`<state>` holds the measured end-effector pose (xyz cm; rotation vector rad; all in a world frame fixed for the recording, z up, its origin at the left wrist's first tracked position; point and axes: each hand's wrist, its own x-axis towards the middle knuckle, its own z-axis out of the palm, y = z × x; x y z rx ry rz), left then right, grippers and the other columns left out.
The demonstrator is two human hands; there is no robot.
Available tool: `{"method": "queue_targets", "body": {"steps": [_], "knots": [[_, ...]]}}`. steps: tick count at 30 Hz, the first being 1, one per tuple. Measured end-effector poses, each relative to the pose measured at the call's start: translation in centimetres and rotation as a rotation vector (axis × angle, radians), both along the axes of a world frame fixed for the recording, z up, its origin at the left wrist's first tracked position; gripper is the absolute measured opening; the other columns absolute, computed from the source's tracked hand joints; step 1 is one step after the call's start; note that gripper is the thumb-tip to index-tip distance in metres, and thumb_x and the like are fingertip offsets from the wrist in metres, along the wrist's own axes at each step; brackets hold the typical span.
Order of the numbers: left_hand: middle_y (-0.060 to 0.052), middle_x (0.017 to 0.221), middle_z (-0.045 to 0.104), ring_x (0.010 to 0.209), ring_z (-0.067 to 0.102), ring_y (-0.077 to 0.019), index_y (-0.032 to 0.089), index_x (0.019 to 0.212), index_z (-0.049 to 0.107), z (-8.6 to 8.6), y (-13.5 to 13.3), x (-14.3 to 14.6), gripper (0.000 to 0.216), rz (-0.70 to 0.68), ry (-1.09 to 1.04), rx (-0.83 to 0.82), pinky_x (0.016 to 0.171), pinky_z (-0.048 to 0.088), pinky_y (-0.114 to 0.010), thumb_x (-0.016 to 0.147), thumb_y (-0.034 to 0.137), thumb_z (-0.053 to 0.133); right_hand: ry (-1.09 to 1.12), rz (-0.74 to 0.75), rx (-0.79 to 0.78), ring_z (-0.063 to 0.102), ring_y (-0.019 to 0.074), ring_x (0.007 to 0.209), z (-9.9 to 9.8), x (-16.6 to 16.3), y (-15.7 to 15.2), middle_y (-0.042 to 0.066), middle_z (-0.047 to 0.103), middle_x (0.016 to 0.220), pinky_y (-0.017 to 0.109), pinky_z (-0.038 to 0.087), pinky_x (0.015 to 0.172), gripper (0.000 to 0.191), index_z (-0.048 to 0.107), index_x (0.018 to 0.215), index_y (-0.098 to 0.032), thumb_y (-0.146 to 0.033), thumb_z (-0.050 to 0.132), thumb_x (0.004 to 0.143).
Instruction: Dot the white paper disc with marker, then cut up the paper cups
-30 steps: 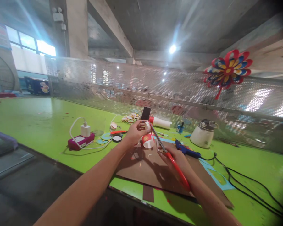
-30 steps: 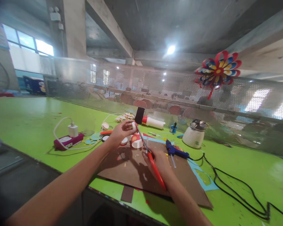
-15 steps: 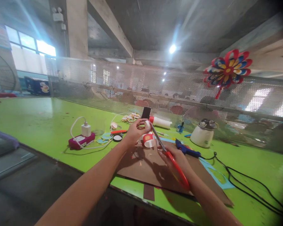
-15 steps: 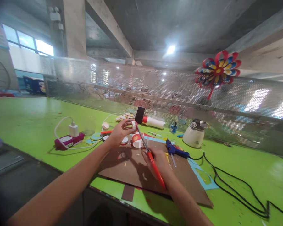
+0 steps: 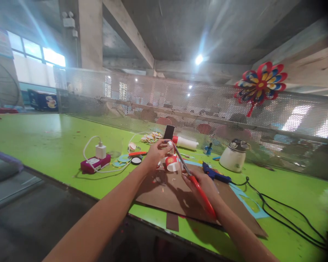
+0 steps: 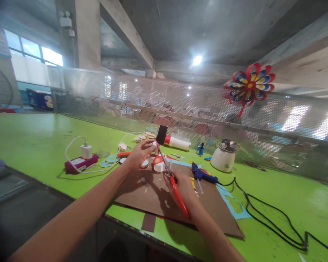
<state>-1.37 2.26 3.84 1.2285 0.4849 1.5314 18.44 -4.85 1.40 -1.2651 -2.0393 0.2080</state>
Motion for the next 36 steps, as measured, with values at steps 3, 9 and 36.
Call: {"method": "queue_targets", "body": {"steps": [3, 9, 36], "knots": [[-0.005, 0.088, 0.067, 0.078, 0.067, -0.0163, 0.014, 0.098, 0.064, 0.03, -0.04, -0.01, 0.044, -0.028, -0.039, -0.020, 0.076, 0.057, -0.035, 0.063, 0.029, 0.087, 0.012, -0.010, -0.004, 0.073, 0.0306, 0.094, 0.17, -0.31, -0.32, 0.012, 0.078, 0.101, 0.036, 0.056, 0.073, 0.038, 0.075, 0.103, -0.018, -0.040, 0.050, 0.085], [-0.004, 0.089, 0.066, 0.077, 0.067, -0.0162, 0.014, 0.099, 0.063, 0.07, -0.10, 0.05, 0.047, -0.062, -0.093, -0.056, 0.077, 0.057, -0.036, 0.061, 0.026, 0.088, 0.051, -0.029, -0.018, 0.073, 0.0309, 0.083, 0.58, -1.05, -0.98, 0.012, 0.078, 0.088, 0.038, 0.055, 0.072, 0.041, 0.075, 0.099, -0.015, -0.041, 0.047, 0.082], [-0.005, 0.094, 0.066, 0.079, 0.067, -0.0164, 0.015, 0.095, 0.063, 0.02, 0.23, 0.32, 0.046, -0.073, -0.188, 0.002, 0.077, 0.056, -0.035, 0.058, 0.022, 0.089, -0.019, -0.034, 0.001, 0.072, 0.0303, 0.083, 0.29, -0.93, -0.87, 0.013, 0.077, 0.091, 0.036, 0.052, 0.072, 0.044, 0.072, 0.102, -0.013, -0.041, 0.044, 0.086]]}}
